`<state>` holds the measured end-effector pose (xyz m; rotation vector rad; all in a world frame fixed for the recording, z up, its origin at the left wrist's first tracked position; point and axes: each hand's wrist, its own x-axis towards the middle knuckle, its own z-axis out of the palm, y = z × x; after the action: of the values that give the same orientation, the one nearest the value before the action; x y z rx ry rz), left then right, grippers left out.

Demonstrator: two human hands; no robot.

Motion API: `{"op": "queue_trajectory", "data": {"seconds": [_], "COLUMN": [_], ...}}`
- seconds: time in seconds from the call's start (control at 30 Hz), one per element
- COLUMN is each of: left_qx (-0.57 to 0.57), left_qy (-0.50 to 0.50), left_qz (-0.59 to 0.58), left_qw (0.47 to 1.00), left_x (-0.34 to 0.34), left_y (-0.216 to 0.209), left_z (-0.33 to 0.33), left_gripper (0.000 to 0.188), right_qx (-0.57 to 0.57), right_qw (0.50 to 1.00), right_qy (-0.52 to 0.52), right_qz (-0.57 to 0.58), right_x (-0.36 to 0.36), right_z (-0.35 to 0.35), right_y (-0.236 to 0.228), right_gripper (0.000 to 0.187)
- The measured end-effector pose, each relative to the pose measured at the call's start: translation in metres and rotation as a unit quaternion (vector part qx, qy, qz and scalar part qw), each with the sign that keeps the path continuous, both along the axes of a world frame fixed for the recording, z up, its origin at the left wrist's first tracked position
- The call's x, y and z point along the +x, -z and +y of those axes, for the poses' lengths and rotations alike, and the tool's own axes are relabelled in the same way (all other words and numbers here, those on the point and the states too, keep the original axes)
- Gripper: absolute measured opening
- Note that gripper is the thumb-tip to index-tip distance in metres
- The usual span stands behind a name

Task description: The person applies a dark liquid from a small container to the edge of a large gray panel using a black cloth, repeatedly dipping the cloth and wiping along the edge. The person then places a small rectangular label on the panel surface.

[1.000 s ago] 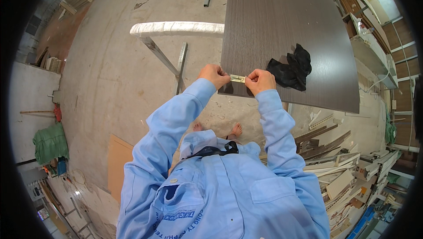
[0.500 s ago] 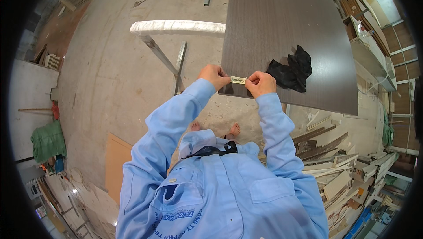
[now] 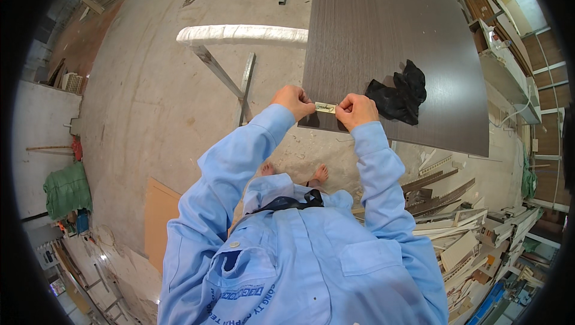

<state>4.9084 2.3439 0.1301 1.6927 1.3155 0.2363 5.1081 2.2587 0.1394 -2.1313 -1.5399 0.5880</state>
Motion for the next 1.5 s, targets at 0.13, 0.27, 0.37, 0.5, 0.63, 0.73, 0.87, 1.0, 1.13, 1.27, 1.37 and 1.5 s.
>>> {"op": "queue_trajectory", "data": {"seconds": [0.13,0.27,0.37,0.5,0.63,0.73,0.87,1.0,1.13,1.27,1.37,1.5], "left_qx": [-0.008,-0.013,-0.031,-0.079,-0.113,-0.127,-0.149,-0.172,-0.195,-0.209,-0.194,-0.167], "left_qy": [0.003,0.017,0.017,-0.037,-0.101,-0.138,-0.158,-0.174,-0.227,-0.247,-0.264,-0.316], "left_qz": [-0.003,0.005,-0.003,-0.049,-0.127,-0.145,-0.153,-0.181,-0.196,-0.229,-0.237,-0.275], "left_qw": [1.0,1.0,0.999,0.995,0.98,0.971,0.964,0.953,0.934,0.918,0.915,0.892], "left_x": [0.0,-0.002,-0.015,-0.04,-0.069,-0.083,-0.084,-0.081,-0.096,-0.103,-0.106,-0.138], "left_y": [0.0,-0.001,0.001,0.018,0.048,0.07,0.089,0.1,0.106,0.107,0.105,0.106], "left_z": [0.002,0.005,0.01,0.006,-0.014,-0.036,-0.055,-0.067,-0.086,-0.093,-0.095,-0.108], "left_gripper": [0.024,0.03,0.036,0.043,0.047,0.047,0.049,0.048,0.047,0.044,0.042,0.039], "right_qx": [-0.017,-0.033,-0.068,-0.117,-0.125,-0.151,-0.113,-0.12,-0.145,-0.066,-0.054,-0.101], "right_qw": [1.0,0.999,0.994,0.993,0.987,0.979,0.981,0.984,0.982,0.988,0.986,0.981], "right_qy": [-0.006,-0.011,0.016,0.017,0.009,0.002,-0.076,-0.082,-0.048,-0.111,-0.109,-0.083], "right_qz": [-0.014,0.026,0.087,-0.01,-0.099,-0.136,-0.138,-0.107,-0.113,-0.088,-0.11,-0.147], "right_x": [0.009,0.016,0.015,0.011,0.002,-0.006,-0.011,-0.005,-0.018,-0.041,-0.039,-0.013], "right_z": [-0.001,0.002,0.005,0.007,0.015,0.028,0.046,0.049,0.046,0.05,0.049,0.04], "right_y": [-0.001,-0.005,-0.008,-0.015,-0.026,-0.032,-0.033,-0.029,-0.022,-0.02,-0.023,-0.02], "right_gripper": [0.025,0.028,0.032,0.044,0.054,0.057,0.058,0.057,0.056,0.054,0.054,0.058]}}
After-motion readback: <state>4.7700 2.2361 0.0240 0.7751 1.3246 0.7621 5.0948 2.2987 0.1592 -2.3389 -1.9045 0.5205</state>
